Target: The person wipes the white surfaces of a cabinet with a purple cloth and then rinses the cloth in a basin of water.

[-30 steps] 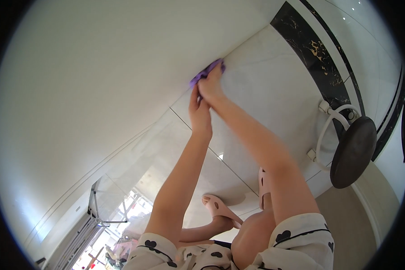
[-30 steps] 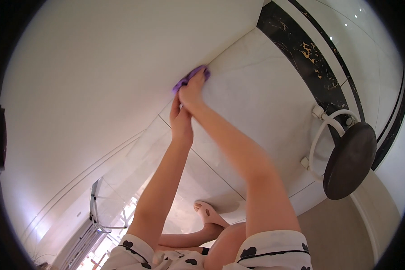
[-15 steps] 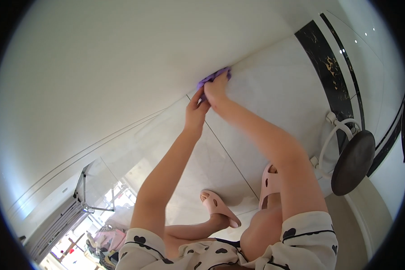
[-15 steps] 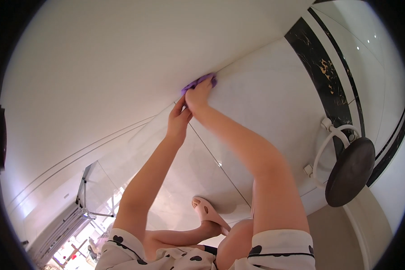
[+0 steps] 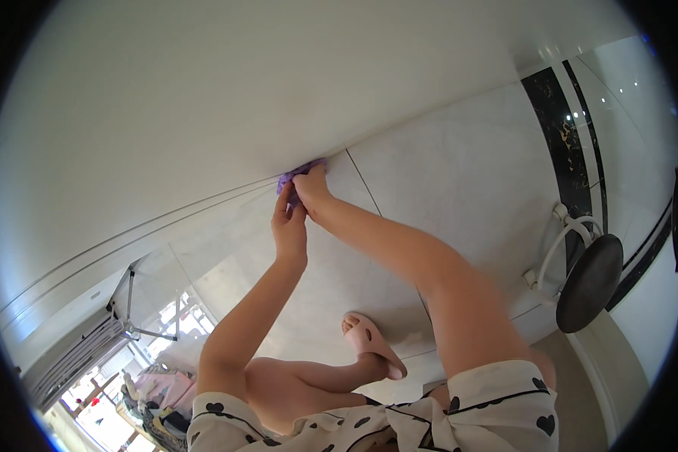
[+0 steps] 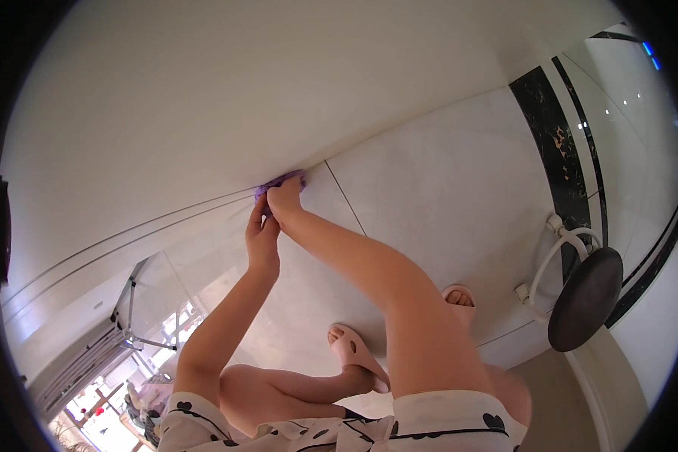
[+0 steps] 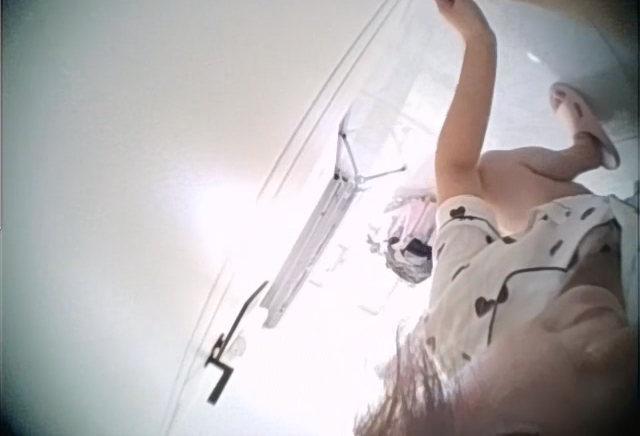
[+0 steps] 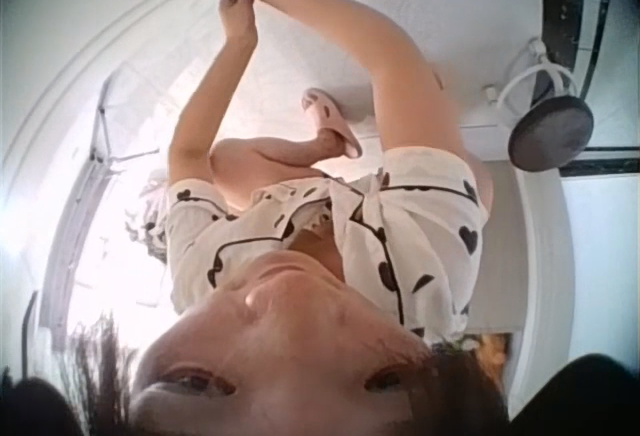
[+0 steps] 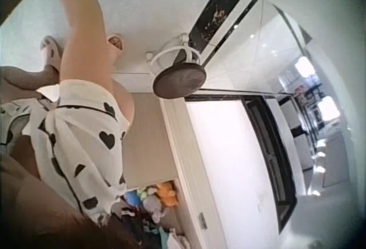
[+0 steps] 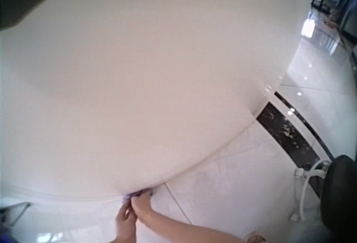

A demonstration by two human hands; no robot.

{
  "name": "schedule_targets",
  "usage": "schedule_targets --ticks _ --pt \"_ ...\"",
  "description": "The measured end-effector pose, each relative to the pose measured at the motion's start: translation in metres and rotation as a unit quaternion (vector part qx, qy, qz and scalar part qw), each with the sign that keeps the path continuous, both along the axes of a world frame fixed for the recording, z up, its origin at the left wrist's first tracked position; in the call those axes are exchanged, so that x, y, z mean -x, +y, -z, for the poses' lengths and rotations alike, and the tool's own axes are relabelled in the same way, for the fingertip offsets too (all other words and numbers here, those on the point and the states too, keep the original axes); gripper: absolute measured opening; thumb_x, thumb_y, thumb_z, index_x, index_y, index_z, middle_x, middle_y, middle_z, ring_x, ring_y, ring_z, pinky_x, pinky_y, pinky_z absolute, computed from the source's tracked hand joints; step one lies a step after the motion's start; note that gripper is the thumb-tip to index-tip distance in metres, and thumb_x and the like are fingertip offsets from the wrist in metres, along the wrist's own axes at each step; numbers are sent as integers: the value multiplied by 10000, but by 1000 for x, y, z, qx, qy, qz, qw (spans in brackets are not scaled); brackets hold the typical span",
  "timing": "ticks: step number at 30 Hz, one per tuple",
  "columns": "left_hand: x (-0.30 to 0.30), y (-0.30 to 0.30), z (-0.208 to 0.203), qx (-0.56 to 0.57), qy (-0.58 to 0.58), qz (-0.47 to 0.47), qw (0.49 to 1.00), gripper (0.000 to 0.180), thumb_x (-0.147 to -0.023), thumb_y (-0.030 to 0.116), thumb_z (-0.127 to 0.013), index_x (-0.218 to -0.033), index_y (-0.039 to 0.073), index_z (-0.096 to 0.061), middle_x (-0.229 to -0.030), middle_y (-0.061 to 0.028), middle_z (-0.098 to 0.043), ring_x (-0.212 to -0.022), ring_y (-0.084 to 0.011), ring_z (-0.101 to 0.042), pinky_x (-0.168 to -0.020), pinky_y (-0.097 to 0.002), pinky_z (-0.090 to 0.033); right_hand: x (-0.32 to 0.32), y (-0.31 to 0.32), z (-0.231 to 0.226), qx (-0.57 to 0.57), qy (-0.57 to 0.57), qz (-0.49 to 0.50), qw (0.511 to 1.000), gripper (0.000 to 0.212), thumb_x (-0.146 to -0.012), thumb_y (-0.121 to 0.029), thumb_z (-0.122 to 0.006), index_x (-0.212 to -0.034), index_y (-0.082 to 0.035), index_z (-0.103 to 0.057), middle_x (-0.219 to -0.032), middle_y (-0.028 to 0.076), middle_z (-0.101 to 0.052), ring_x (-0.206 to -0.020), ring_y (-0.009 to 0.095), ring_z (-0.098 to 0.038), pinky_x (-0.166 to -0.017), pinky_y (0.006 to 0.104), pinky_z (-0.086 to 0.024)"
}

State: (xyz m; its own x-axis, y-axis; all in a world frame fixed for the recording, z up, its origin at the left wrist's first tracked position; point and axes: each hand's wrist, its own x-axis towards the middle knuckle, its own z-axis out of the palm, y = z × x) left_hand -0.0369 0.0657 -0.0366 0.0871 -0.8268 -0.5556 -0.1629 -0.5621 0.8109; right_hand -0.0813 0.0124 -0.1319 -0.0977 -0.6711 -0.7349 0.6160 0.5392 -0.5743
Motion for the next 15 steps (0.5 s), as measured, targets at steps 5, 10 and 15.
schedule_targets --ticks 5,10,15 --pt "32 -6 -23 34 73 53 995 434 -913 7 -408 -1346 22 -430 -1314 -95 -493 -1182 -173 -479 -993 -282 -370 43 6 -59 133 122 207 962 813 -711 98 -366 -1442 -22 -33 -1369 168 -269 -1239 256 -316 -1040 326 -295" --pt "75 -19 -42 17 166 101 981 428 -927 40 -398 -1353 19 -412 -1260 -80 -517 -1113 -141 -504 -939 -266 -411 105 11 -123 184 205 249 929 826 -734 78 -341 -1463 -18 35 -1489 184 -110 -1357 274 -182 -1105 325 -165" --pt "57 -7 -78 52 187 38 980 401 -923 76 -458 -1319 13 -456 -1303 -92 -501 -1180 -181 -481 -994 -295 -386 82 15 -170 259 366 236 862 781 -782 65 -347 -1442 26 68 -1512 228 81 -1405 368 100 -1119 410 16"
